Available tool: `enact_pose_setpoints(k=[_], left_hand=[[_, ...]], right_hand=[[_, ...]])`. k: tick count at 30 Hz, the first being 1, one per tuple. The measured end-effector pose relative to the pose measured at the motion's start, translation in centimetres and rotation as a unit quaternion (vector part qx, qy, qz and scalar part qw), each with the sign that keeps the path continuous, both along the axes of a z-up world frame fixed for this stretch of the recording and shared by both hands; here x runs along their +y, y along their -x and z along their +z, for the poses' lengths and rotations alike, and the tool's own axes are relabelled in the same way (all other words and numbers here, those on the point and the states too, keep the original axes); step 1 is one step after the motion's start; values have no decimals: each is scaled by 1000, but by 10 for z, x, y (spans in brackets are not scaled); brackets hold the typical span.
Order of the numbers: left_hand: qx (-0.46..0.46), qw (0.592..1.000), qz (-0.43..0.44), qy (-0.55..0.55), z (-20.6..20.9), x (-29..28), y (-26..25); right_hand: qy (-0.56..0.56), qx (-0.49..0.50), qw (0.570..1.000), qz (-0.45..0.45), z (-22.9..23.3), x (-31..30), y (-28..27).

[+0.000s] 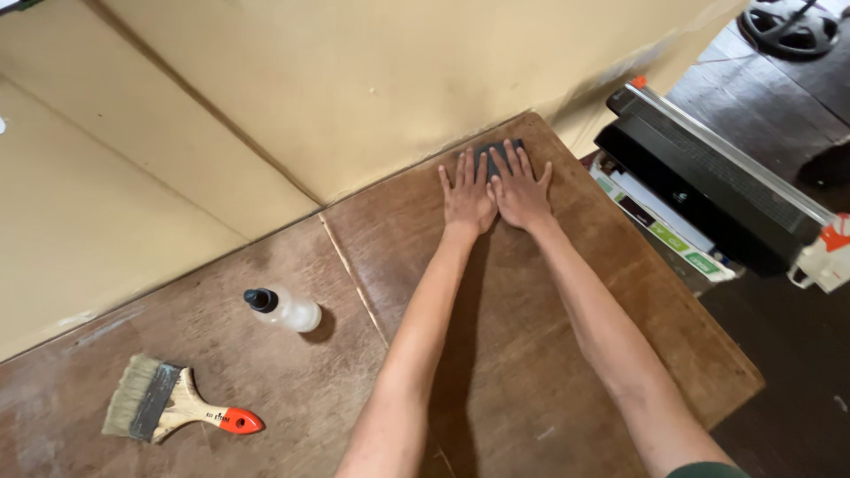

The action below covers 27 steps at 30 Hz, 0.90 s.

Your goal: The person sands a wooden surface using a sanding block while occasionally applying liquid from a spray bottle.

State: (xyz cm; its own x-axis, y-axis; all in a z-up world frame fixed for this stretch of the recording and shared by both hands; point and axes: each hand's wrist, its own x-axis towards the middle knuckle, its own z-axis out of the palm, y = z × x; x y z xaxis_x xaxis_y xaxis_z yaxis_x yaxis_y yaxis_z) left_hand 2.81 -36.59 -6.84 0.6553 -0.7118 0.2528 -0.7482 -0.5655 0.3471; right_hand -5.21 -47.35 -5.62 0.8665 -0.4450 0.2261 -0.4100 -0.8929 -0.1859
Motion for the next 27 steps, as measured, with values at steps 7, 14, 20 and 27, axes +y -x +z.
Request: enact_pose_setpoints(k=[7,14,20,27], left_hand=[[3,999,26,-23,2,-9,-5],[-11,999,36,-27,-3,15,21],[-14,1000,25,-8,-5,62,66],[-49,998,-26,25,6,156,166]], right_hand=[[-5,-4,1000,3,3,-6,-7],[-10,-5,1000,21,5,17,18],[-14,-1,1000,18,4,63,65],[-11,3,1000,15,9,142,166]])
